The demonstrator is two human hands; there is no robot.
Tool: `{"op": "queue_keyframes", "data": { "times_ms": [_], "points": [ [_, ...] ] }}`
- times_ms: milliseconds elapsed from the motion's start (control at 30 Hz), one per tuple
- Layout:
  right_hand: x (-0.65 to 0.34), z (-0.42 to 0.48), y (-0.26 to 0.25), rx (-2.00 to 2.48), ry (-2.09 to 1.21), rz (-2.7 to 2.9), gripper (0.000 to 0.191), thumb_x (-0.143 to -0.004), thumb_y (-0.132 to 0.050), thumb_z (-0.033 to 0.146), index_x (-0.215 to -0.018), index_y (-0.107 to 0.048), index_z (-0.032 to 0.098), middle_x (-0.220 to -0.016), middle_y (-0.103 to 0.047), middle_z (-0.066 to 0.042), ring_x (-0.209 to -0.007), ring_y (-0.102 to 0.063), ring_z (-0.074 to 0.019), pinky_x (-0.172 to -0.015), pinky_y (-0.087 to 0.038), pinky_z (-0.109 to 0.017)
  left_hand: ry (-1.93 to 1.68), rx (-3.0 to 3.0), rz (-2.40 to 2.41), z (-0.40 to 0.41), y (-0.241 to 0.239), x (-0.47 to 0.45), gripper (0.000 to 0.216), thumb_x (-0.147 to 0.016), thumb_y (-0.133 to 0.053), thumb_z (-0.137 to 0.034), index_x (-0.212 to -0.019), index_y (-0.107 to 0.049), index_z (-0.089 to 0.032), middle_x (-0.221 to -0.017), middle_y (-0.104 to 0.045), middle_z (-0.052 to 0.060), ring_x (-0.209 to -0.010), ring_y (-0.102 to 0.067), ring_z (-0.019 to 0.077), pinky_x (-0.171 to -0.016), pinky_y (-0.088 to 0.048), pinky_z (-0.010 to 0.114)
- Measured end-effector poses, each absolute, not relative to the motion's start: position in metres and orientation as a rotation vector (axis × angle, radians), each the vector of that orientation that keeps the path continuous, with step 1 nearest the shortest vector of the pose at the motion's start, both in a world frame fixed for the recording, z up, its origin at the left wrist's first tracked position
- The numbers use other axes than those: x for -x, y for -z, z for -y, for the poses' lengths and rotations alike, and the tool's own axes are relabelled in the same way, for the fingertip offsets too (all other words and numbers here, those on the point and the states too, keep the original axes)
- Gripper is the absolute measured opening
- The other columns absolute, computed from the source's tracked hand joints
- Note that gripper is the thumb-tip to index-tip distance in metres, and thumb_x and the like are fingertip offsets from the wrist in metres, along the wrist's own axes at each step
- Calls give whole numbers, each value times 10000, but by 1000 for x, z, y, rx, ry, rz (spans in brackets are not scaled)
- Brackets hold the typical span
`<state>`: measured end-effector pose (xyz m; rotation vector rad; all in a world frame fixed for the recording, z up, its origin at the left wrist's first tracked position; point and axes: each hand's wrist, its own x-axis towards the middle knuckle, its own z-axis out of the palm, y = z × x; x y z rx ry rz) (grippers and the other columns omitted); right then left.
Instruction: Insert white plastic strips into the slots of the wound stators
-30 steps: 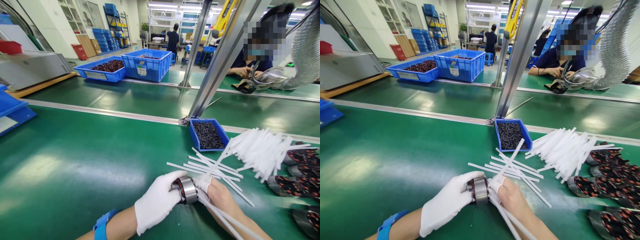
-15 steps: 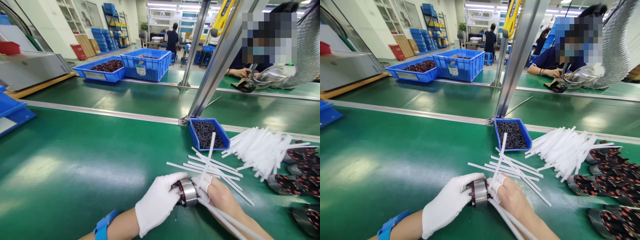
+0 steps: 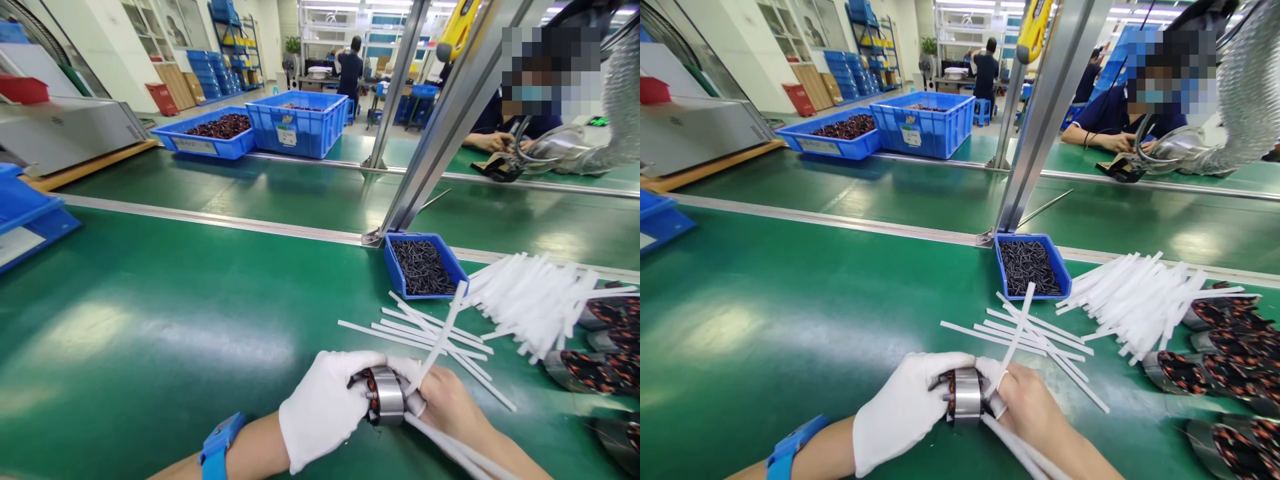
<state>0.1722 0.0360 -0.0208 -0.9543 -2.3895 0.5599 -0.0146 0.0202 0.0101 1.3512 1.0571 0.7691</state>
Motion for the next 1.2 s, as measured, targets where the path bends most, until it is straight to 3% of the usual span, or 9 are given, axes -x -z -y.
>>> {"op": "queue_keyframes", "data": {
  "times_ms": [300,633,967,1200],
  "points": [
    [-175,-36,20,821,-369,2459,539,-719,-326,7,-1207,-352,234,-724,-613,-62,-611,-611,-200,-504,-497,-274,-801,-1362,-961,-21,-17,17,604,-603,-381,52,-1062,-631,-251,-895,-703,-30,-814,-629,150,-752,-475,206],
    [-171,-36,17,814,-251,2406,435,-765,-335,33,-1153,-413,213,-653,-607,-33,-548,-590,-167,-466,-465,-238,-764,-1435,-997,-22,-20,17,556,-632,-396,17,-1065,-631,-240,-873,-704,-13,-781,-628,160,-729,-478,222],
    [-171,-36,19,809,-277,2416,412,-770,-366,47,-1148,-403,209,-641,-563,-20,-548,-552,-155,-477,-450,-233,-758,-1457,-1052,-20,-13,19,506,-622,-428,3,-1012,-658,-223,-857,-707,-16,-761,-625,156,-714,-467,202],
    [-170,-36,17,823,-389,2407,341,-780,-365,57,-1070,-488,185,-630,-564,-23,-551,-539,-153,-489,-432,-239,-769,-1369,-1011,-22,-12,17,525,-613,-421,27,-994,-663,-242,-848,-703,-34,-778,-625,146,-714,-465,191]
  ]
}}
